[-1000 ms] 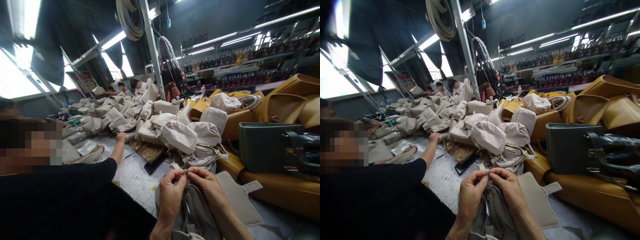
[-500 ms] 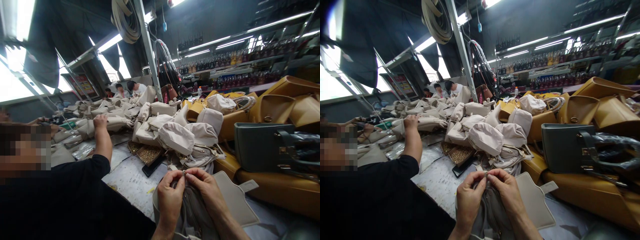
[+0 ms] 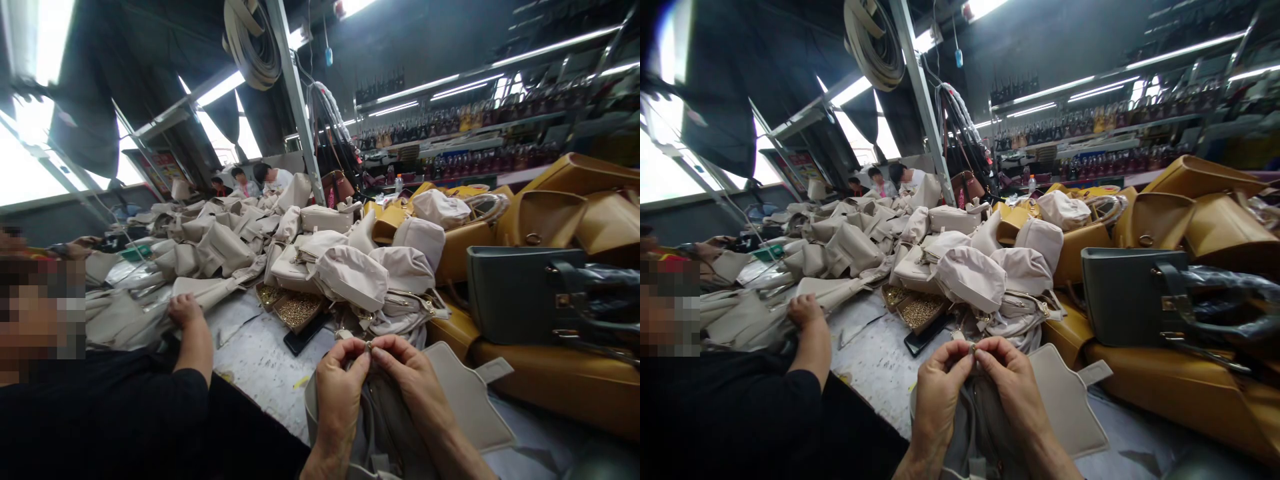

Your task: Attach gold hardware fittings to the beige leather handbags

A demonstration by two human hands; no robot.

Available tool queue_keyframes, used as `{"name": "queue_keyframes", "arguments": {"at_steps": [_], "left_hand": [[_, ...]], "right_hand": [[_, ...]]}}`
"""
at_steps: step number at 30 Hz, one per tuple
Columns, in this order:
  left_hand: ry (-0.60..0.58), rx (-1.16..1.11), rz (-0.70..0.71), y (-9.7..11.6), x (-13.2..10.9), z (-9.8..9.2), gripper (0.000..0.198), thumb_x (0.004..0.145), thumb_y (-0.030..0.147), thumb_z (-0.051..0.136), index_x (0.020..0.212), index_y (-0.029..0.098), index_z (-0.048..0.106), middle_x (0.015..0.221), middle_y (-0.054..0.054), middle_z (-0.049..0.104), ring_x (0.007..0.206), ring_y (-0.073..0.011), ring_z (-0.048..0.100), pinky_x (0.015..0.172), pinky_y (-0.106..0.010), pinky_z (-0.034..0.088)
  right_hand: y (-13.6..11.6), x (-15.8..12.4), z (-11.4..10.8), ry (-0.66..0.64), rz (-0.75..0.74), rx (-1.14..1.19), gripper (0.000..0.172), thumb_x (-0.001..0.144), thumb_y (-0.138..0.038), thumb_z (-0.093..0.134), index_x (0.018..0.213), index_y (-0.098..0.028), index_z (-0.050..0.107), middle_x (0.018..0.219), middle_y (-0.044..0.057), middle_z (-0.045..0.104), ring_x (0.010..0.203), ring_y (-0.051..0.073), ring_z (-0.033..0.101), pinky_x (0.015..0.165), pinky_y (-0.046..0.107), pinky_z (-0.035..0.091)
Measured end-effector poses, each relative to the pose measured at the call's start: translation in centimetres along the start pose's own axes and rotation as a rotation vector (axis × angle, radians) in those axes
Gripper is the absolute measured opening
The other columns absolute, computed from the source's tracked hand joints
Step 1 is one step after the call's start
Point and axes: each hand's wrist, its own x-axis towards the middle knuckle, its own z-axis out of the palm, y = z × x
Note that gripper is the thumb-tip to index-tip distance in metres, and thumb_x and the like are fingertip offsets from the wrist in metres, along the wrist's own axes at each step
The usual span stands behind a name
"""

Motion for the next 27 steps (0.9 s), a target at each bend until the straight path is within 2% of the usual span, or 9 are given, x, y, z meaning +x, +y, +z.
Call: {"name": "queue_keyframes", "arguments": {"at_steps": [6, 14, 21, 27], "left_hand": [[0.049, 0.098, 0.097, 1.1, -0.5, 0.3, 0.007, 0.078, 0.021, 0.071, 0.08, 0.019, 0.078, 0.079, -0.004, 0.076, 0.078, -0.0209, 0.071, 0.077, -0.027, 0.056], [0.105, 0.083, 0.209, 0.7, -1.2, 0.7, 0.006, 0.078, 0.019, 0.073, 0.078, 0.021, 0.078, 0.083, -0.005, 0.077, 0.083, -0.022, 0.072, 0.081, -0.029, 0.057], [-0.037, 0.074, 0.209, 1.4, -0.9, 0.4, 0.008, 0.078, 0.015, 0.07, 0.079, 0.019, 0.076, 0.083, -0.003, 0.075, 0.081, -0.0192, 0.07, 0.079, -0.025, 0.055], [-0.128, 0.015, 0.263, 1.1, -0.7, -0.2, 0.006, 0.08, 0.015, 0.071, 0.079, 0.018, 0.076, 0.084, -0.003, 0.074, 0.083, -0.0174, 0.068, 0.08, -0.024, 0.055]], "right_hand": [[0.1, -0.3, 0.2, -0.004, -0.018, 0.035, 0.038, 0.064, -0.048, 0.095, 0.082, -0.019, 0.077, 0.08, 0.002, 0.073, 0.075, 0.017, 0.062, 0.072, 0.026, 0.049], [0.9, -0.5, 0.2, 0.057, -0.085, 0.073, 0.037, 0.064, -0.046, 0.095, 0.081, -0.021, 0.075, 0.081, 0.001, 0.071, 0.078, 0.017, 0.061, 0.073, 0.026, 0.05], [0.7, -0.4, -0.7, 0.0, -0.061, -0.001, 0.036, 0.07, -0.046, 0.092, 0.085, -0.02, 0.073, 0.086, 0.001, 0.069, 0.08, 0.016, 0.059, 0.074, 0.024, 0.049], [1.0, -0.6, -0.8, -0.013, -0.14, 0.02, 0.036, 0.072, -0.04, 0.093, 0.093, -0.023, 0.069, 0.08, -0.003, 0.064, 0.078, 0.014, 0.058, 0.072, 0.021, 0.049]]}}
